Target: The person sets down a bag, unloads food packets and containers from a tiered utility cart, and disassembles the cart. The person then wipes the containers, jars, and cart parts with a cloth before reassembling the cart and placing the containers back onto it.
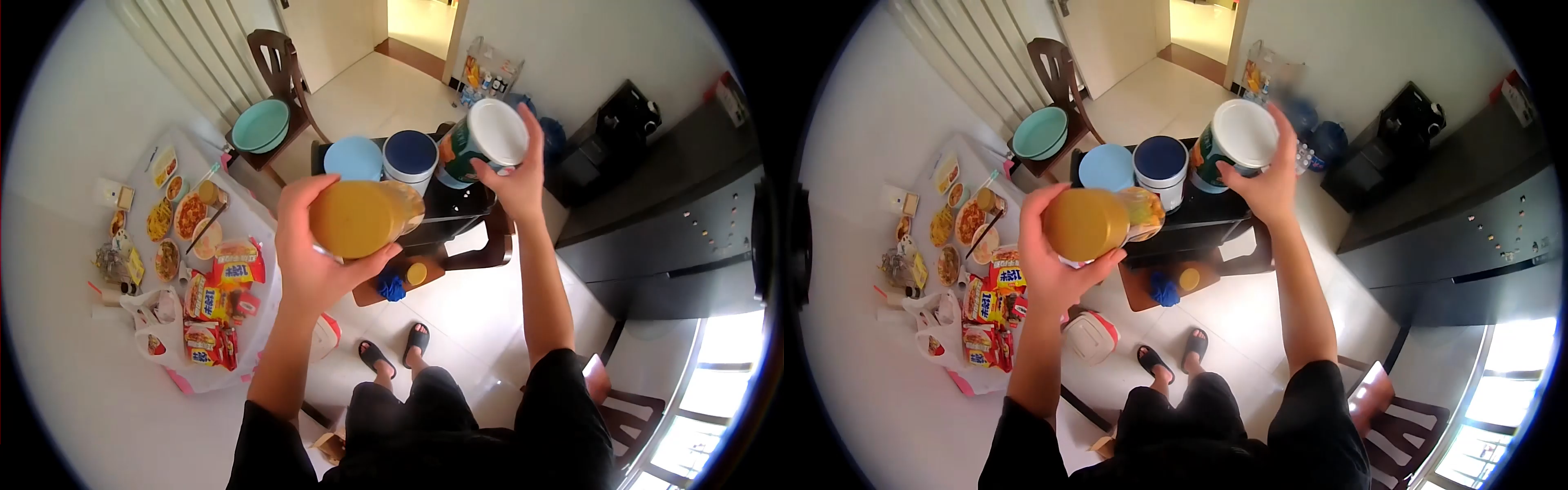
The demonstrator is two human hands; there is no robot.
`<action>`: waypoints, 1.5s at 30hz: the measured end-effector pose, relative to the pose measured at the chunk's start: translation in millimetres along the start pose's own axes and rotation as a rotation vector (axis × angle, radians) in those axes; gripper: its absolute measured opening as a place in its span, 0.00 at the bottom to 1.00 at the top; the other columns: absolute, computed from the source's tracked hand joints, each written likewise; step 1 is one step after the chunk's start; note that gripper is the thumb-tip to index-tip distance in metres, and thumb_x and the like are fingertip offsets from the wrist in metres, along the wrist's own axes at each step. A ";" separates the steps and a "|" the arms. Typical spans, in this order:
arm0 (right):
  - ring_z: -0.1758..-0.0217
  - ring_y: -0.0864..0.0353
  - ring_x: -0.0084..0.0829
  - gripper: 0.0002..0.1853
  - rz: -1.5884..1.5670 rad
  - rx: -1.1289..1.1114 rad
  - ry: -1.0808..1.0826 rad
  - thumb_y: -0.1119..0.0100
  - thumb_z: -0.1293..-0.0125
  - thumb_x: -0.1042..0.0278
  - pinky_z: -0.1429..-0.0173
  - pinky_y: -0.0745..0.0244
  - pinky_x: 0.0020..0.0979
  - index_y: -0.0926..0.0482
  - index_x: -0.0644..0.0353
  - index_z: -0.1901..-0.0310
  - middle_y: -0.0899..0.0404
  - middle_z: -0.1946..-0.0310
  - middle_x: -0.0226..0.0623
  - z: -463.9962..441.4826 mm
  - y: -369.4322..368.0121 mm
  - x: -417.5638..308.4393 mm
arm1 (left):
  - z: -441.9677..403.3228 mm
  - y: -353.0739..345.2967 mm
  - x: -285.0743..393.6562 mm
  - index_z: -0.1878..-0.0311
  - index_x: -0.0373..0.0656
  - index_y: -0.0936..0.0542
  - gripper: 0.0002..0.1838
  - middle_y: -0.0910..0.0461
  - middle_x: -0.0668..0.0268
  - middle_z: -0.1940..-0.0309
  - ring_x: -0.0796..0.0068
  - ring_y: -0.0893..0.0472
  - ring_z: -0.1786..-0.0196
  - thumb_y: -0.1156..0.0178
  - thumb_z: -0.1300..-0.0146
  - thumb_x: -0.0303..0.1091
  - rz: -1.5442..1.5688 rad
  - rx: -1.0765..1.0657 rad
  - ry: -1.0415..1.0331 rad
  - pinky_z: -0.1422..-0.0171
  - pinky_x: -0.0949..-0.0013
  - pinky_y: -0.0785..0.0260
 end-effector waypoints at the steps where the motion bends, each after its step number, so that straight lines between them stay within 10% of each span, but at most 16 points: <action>1: 0.29 0.27 0.42 0.57 -0.037 0.035 0.003 0.17 0.57 0.68 0.25 0.32 0.41 0.40 0.58 0.23 0.29 0.32 0.46 -0.7 12.1 -12.1 | -12.7 -5.7 6.1 0.33 0.39 0.31 0.47 0.27 0.59 0.42 0.65 0.21 0.40 0.17 0.58 0.29 -0.038 -0.057 -0.040 0.35 0.61 0.26; 5: 0.29 0.27 0.42 0.60 -0.119 0.129 -0.039 0.19 0.58 0.57 0.25 0.32 0.42 0.42 0.61 0.23 0.31 0.32 0.46 19.7 81.4 -22.5 | -53.6 -51.3 30.0 0.38 0.42 0.25 0.41 0.21 0.59 0.48 0.62 0.18 0.45 0.17 0.58 0.32 -0.152 -0.180 -0.140 0.39 0.62 0.24; 10: 0.28 0.28 0.44 0.61 -0.051 0.138 -0.125 0.20 0.59 0.51 0.24 0.32 0.45 0.42 0.62 0.23 0.35 0.29 0.47 83.9 140.0 -7.0 | -79.1 -107.8 34.3 0.42 0.49 0.22 0.39 0.18 0.64 0.46 0.57 0.22 0.38 0.17 0.60 0.47 -0.364 -0.336 -0.169 0.19 0.35 0.53; 25: 0.32 0.28 0.45 0.62 -0.058 -0.205 -0.306 0.18 0.62 0.68 0.28 0.32 0.43 0.44 0.65 0.22 0.34 0.36 0.49 216.8 142.7 8.9 | -84.8 -174.3 -28.0 0.59 0.45 0.14 0.37 0.13 0.61 0.63 0.60 0.17 0.47 0.20 0.63 0.67 -0.833 -0.534 -0.179 0.18 0.35 0.52; 32: 0.31 0.29 0.45 0.64 -0.061 -0.222 -0.358 0.17 0.63 0.66 0.26 0.34 0.43 0.45 0.65 0.22 0.34 0.36 0.49 226.5 136.9 13.0 | -98.7 -122.5 -43.7 0.28 0.60 0.27 0.54 0.19 0.57 0.43 0.51 0.20 0.42 0.17 0.64 0.59 -0.762 -0.585 -0.208 0.27 0.49 0.35; 35: 0.30 0.29 0.45 0.66 -0.050 -0.231 -0.378 0.17 0.63 0.65 0.26 0.34 0.44 0.48 0.65 0.21 0.34 0.35 0.50 229.3 134.8 15.9 | -105.8 -100.7 -51.4 0.27 0.64 0.28 0.53 0.18 0.57 0.48 0.48 0.20 0.44 0.18 0.62 0.52 -0.763 -0.811 0.096 0.33 0.51 0.31; 45: 0.32 0.27 0.46 0.70 -0.085 -0.284 -0.393 0.17 0.60 0.68 0.30 0.29 0.42 0.56 0.67 0.18 0.34 0.36 0.49 234.0 108.0 16.4 | -87.3 -47.1 34.9 0.37 0.54 0.24 0.44 0.20 0.61 0.50 0.52 0.21 0.46 0.18 0.64 0.32 -0.589 -0.310 -0.069 0.39 0.53 0.29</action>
Point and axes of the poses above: each hand's wrist, its own z-axis away from the middle knuckle, its own y-axis out of the back of the hand, x = y × z, the point moved 2 cm from there along -z, towards the middle knuckle
